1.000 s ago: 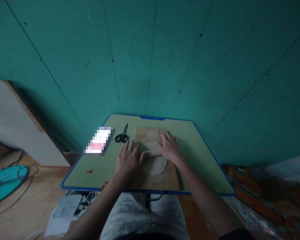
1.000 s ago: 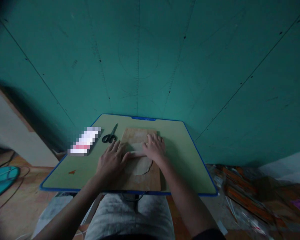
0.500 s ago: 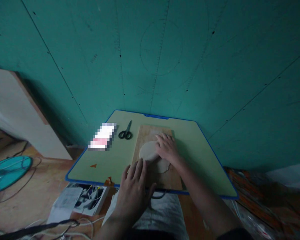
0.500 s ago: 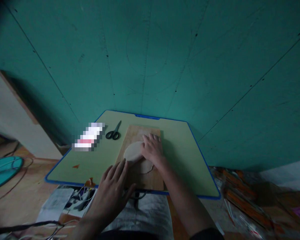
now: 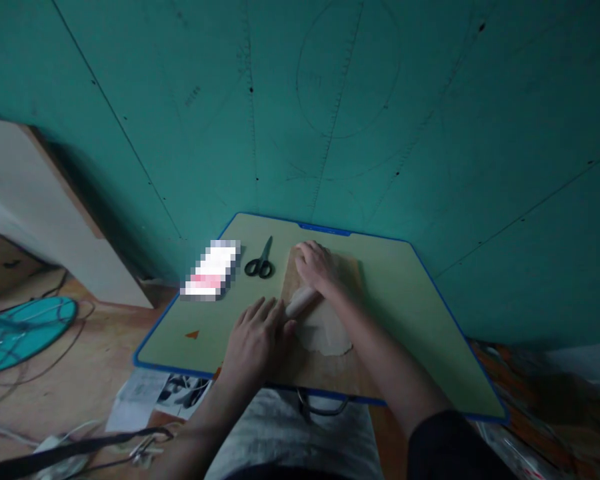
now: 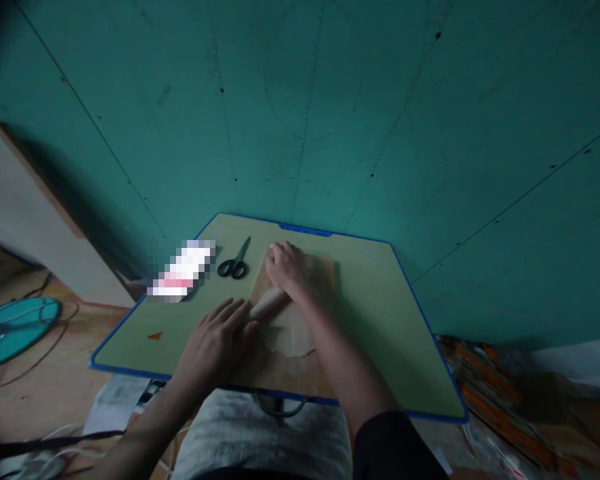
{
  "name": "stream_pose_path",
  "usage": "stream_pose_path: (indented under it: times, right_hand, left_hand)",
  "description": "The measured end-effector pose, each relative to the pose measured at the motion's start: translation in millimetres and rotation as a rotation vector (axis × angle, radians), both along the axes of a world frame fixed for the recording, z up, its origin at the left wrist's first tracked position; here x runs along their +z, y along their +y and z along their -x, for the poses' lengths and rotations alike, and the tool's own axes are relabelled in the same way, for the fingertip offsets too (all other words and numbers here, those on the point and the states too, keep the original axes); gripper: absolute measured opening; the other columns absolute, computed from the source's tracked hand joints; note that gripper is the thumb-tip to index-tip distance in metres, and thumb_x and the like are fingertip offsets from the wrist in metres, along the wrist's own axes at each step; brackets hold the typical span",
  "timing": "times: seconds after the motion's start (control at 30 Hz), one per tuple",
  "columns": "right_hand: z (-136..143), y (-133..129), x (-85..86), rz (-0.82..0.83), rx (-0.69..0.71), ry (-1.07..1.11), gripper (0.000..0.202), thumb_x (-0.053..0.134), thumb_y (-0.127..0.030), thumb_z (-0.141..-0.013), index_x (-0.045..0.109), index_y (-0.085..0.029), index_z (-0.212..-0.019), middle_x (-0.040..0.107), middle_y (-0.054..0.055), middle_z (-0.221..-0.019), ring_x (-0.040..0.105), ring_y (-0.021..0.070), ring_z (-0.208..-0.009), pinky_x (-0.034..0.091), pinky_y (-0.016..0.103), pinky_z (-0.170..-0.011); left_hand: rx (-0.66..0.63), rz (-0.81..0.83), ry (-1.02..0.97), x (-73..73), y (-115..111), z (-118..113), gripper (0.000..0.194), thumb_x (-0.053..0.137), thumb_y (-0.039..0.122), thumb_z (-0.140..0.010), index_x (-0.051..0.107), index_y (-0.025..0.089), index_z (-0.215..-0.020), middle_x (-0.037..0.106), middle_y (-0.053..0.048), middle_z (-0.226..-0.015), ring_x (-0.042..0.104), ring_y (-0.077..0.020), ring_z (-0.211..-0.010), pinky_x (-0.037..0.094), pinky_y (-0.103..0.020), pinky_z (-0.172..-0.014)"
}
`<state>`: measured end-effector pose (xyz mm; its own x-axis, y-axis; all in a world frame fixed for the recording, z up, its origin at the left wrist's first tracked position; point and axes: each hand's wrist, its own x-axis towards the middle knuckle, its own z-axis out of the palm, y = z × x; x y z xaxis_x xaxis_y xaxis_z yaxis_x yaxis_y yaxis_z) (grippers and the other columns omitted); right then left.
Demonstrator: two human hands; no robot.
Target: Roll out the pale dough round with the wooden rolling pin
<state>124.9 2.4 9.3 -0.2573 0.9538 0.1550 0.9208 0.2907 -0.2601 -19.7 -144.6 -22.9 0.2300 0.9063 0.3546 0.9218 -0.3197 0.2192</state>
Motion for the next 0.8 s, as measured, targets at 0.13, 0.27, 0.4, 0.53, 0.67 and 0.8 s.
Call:
stream_pose_path:
  times: [0.13, 0.27, 0.4, 0.53, 0.67, 0.8]
  right_hand:
    - [3.1, -1.0, 3.2, 0.015, -0.014, -0.015, 0.036, 0.037, -0.021, -0.094, 0.062, -0.022, -0.120, 0.062, 0.008, -0.129, 0.056, 0.0225, -0.116, 0.039, 0.036, -0.099]
    - [-12.6, -23.9, 1.2, 0.001, -0.050, -0.040, 0.037, 0.040, -0.022, -0.093, 0.061, -0.022, -0.124, 0.064, 0.008, -0.128, 0.057, 0.0231, -0.117, 0.039, 0.037, -0.101]
    - [-45.8, -73.3, -12.6, -0.113, -0.021, -0.101, 0.036, 0.043, -0.024, -0.093, 0.063, -0.019, -0.122, 0.062, 0.010, -0.132, 0.053, 0.0249, -0.124, 0.033, 0.041, -0.110]
    - [-79.4, -131.3, -30.1, -0.243, 0.020, -0.079, 0.041, 0.036, -0.032, -0.099, 0.061, -0.016, -0.127, 0.058, 0.013, -0.140, 0.043, 0.0275, -0.137, 0.028, 0.048, -0.116]
    - [-92.0, -161.4, -35.8, -0.229, 0.054, -0.061, 0.051, 0.040, -0.036, -0.098, 0.048, -0.015, -0.144, 0.048, 0.015, -0.150, 0.039, 0.0284, -0.141, 0.031, 0.052, -0.116]
    - [-87.8, -154.3, -30.5, -0.198, 0.049, -0.069, 0.054, 0.042, -0.037, -0.098, 0.045, -0.012, -0.146, 0.045, 0.016, -0.151, 0.036, 0.0289, -0.143, 0.027, 0.052, -0.118]
  left_hand:
    - [0.043, 0.091, 0.056, 5.0, 4.1, 3.5, 0.042, 0.043, 0.042, -0.100, 0.061, 0.019, -0.130, 0.063, -0.016, -0.133, 0.058, -0.0306, -0.125, 0.051, -0.044, -0.099]
    - [0.091, 0.137, 0.185, 12.8, 5.1, -0.9, 0.051, 0.046, 0.050, -0.098, 0.056, 0.017, -0.135, 0.056, -0.022, -0.139, 0.053, -0.0364, -0.130, 0.049, -0.050, -0.099]
    - [0.040, 0.156, 0.255, 23.6, 8.4, -16.6, 0.050, 0.042, 0.051, -0.098, 0.060, 0.017, -0.129, 0.058, -0.021, -0.137, 0.054, -0.0360, -0.129, 0.047, -0.053, -0.099]
    - [-0.023, 0.117, 0.262, 26.2, 12.1, -36.0, 0.046, 0.040, 0.047, -0.100, 0.061, 0.015, -0.126, 0.058, -0.021, -0.137, 0.052, -0.0364, -0.129, 0.046, -0.054, -0.099]
    - [-0.020, 0.090, 0.255, 25.8, 14.5, -48.7, 0.040, 0.041, 0.036, -0.099, 0.061, 0.014, -0.127, 0.056, -0.022, -0.139, 0.047, -0.0374, -0.133, 0.042, -0.056, -0.101]
    - [-0.059, 0.073, 0.249, 32.8, 23.1, -53.0, 0.030, 0.041, 0.026, -0.097, 0.067, 0.018, -0.108, 0.063, -0.017, -0.127, 0.053, -0.0352, -0.122, 0.045, -0.053, -0.093]
